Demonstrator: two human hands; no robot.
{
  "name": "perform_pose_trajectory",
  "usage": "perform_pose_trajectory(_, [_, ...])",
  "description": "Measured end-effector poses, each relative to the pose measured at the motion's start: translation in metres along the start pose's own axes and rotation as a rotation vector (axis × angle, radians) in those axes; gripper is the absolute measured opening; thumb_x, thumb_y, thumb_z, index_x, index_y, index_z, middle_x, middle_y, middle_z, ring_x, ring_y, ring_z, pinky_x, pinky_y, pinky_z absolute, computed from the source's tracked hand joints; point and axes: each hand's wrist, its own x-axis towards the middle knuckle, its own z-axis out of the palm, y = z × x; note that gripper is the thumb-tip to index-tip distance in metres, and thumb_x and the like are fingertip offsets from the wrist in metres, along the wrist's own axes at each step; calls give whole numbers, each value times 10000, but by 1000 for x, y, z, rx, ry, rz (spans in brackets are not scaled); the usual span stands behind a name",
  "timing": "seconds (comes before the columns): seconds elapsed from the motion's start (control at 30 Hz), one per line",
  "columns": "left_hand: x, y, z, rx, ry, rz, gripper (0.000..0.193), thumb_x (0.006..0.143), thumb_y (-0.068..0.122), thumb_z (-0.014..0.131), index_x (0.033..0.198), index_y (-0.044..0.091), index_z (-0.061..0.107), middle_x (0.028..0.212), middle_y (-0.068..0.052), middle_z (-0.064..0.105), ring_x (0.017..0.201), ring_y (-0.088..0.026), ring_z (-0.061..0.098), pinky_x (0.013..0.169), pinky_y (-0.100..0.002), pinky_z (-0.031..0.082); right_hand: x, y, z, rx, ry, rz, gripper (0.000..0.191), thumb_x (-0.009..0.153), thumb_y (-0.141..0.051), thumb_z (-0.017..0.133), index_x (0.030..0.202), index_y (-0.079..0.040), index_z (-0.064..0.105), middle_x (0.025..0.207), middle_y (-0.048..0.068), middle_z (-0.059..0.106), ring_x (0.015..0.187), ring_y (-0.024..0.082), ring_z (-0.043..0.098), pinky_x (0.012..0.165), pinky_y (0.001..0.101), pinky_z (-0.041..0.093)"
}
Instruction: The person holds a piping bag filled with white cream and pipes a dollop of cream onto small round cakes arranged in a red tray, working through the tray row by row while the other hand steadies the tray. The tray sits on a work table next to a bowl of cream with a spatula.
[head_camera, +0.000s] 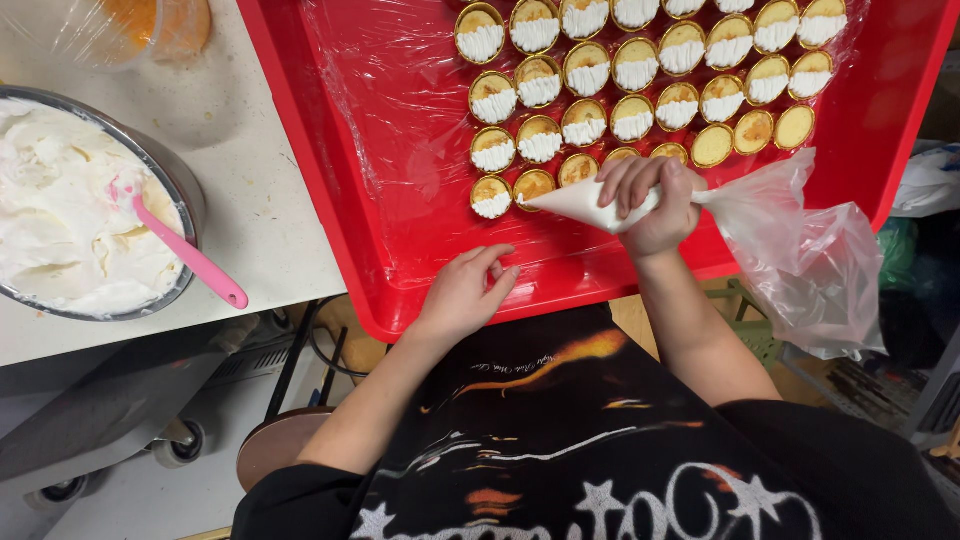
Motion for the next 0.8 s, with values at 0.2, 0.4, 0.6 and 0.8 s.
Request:
perform_pose_trajectory(0.2, [1, 0, 0, 3, 7, 7, 394, 947, 295, 643, 1242, 35, 677, 856, -91, 675, 799, -252, 671, 757, -381, 544, 4, 5, 1, -23, 33, -62, 489, 1121, -269, 332, 677, -82, 413, 558, 115, 422, 499, 274, 500, 740, 449, 515])
perform_pose_trajectory(0.4, [1, 1, 0, -2, 2, -3, 396, 951, 297, 641, 1243, 32, 676, 850, -86, 670, 796, -248, 667, 752, -379, 542, 1, 3, -5, -20, 13, -13, 502, 1133, -276, 339, 676, -84, 413, 559, 112, 411, 485, 272, 484, 726, 440, 509])
perform_pose_trajectory(0.6, [1, 1, -2, 12, -1, -5, 395, 951, 299, 644, 1241, 33, 677, 843, -82, 669, 799, -242, 665, 754, -378, 540, 4, 7, -7, 3, 70, -22, 488, 1127, -280, 331, 686, -85, 405, 562, 112, 408, 488, 268, 481, 722, 445, 517])
perform_pose_trajectory(0.8, [1, 0, -1, 7, 7, 4, 391, 949, 297, 647, 1237, 34, 682, 839, -82, 667, 792, -240, 664, 749, -376, 542, 3, 6, -10, -11, 34, 29, 492, 1130, -272, 323, 680, -91, 405, 559, 111, 400, 486, 277, 485, 715, 438, 505])
